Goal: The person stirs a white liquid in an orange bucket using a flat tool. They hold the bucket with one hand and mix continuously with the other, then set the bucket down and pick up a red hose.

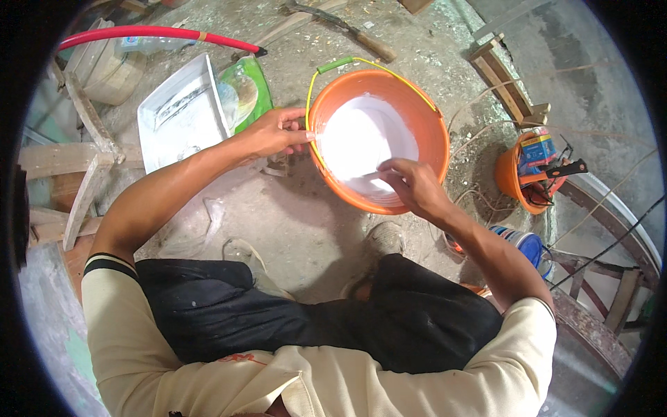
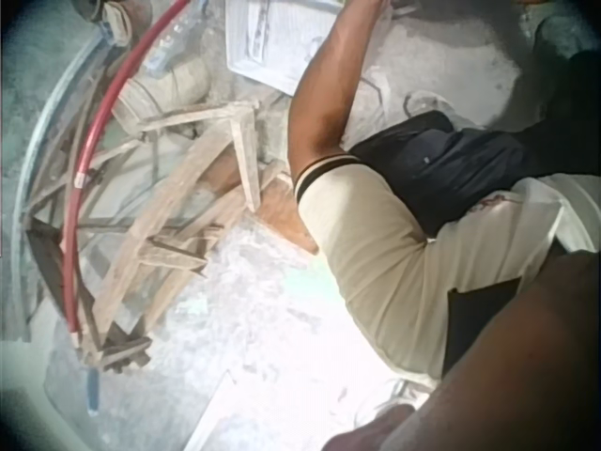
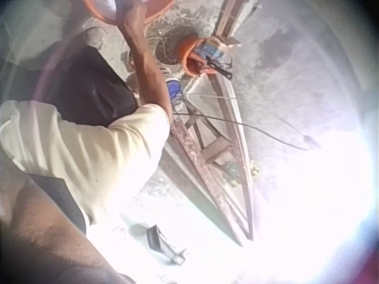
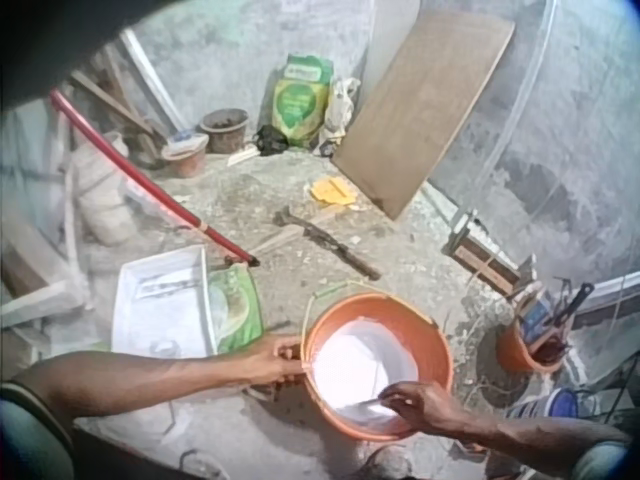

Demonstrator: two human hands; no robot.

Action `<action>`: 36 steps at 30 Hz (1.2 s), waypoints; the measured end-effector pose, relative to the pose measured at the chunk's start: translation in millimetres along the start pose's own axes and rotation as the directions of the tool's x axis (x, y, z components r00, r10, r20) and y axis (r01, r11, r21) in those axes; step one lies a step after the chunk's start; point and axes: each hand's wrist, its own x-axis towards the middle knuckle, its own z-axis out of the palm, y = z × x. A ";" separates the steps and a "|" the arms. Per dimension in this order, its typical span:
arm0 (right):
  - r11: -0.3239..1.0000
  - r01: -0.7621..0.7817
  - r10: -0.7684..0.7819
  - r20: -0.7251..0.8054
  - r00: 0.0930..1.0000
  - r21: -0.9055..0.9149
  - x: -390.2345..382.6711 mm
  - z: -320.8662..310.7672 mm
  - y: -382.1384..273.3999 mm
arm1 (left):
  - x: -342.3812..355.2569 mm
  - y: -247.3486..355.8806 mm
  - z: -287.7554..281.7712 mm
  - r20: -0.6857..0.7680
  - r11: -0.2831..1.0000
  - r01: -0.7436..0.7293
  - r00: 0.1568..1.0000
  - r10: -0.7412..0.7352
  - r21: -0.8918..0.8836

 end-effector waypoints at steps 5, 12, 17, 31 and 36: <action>0.990 0.125 -0.115 -0.152 0.982 0.060 64.5 0.5 22.5 | 0.0 7.2 -1.2 0.041 0.999 0.036 0.999 -0.036 0.021; 0.943 0.166 -0.216 -0.154 0.964 -0.288 44.4 -28.0 50.0 | 3.7 -2.4 2.2 -0.020 1.000 -0.027 0.999 0.027 0.005; 0.967 0.145 -0.151 -0.014 0.988 -0.209 -6.2 -9.2 19.1 | 1.3 -4.1 2.3 -0.052 1.000 -0.011 0.999 0.011 -0.002; 0.942 0.176 -0.221 -0.132 0.966 -0.286 61.1 -30.7 48.1 | 0.0 1.6 0.9 -0.011 1.000 0.003 1.000 -0.003 -0.004; 0.967 0.133 -0.143 -0.031 0.989 -0.219 1.0 -10.2 25.7 | 0.1 -0.9 3.2 -0.033 0.999 -0.028 0.999 0.027 -0.030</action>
